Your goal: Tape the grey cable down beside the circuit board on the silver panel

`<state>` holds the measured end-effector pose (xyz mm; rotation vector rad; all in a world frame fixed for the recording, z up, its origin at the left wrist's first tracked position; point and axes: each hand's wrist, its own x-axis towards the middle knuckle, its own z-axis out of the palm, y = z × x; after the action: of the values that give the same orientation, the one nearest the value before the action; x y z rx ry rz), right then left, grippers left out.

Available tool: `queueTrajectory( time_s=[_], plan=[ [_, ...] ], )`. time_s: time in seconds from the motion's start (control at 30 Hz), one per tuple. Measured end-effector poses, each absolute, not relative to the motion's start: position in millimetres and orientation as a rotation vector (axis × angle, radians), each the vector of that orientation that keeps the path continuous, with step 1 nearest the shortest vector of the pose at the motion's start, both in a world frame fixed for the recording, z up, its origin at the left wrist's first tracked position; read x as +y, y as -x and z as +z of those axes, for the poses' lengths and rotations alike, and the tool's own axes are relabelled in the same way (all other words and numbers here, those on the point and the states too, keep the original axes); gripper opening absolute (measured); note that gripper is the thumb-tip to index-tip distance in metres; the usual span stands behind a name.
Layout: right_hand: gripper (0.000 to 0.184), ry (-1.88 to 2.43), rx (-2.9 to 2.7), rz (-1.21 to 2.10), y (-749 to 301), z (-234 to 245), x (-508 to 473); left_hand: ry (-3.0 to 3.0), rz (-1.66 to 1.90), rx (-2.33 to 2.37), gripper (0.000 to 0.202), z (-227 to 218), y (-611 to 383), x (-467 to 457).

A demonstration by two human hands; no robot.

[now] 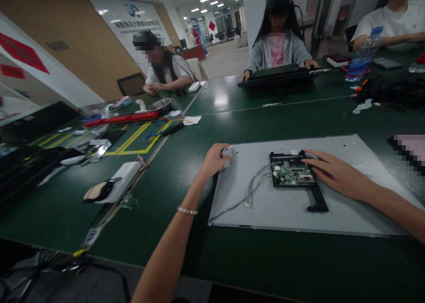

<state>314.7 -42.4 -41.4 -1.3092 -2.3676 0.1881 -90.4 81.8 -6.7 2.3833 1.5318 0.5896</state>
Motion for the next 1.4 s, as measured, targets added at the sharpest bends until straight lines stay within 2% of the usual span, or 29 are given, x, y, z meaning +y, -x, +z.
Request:
queueTrajectory(
  time_s=[0.13, 0.3, 0.47, 0.6, 0.77, 0.93, 1.17, 1.4],
  plan=[
    [0.043, 1.299, -2.368, 0.189, -315, -43, -43, -2.356, 0.603, 1.620, 0.038, -10, 100, 80],
    [0.044, 1.315, -2.338, 0.192, -316, -45, -44, -2.219, 0.716, 1.567, 0.017, 1, 100, 71],
    [0.046, 1.326, -2.313, 0.170, -318, -38, -45, -1.843, 0.887, 1.245, 0.018, 35, 83, 47],
    [0.047, 1.330, -2.235, 0.129, -306, -21, -54, -1.788, 0.739, 1.112, 0.016, 50, 64, 24],
    [0.050, 1.184, -2.322, 0.202, -261, -1, -75, -1.871, 0.464, 1.066, 0.009, 36, 46, 10],
    [0.054, 0.960, -2.567, 0.196, -213, 8, -87, -1.901, 0.348, 1.070, 0.008, 19, 44, 11],
    [0.041, 0.859, -2.632, 0.074, -179, 0, -92, -2.108, 0.329, 1.103, 0.013, 14, 42, 10],
    [0.040, 0.845, -2.668, -0.031, -172, -17, -100, -2.296, 0.378, 1.077, 0.014, 12, 39, 11]
  ],
)
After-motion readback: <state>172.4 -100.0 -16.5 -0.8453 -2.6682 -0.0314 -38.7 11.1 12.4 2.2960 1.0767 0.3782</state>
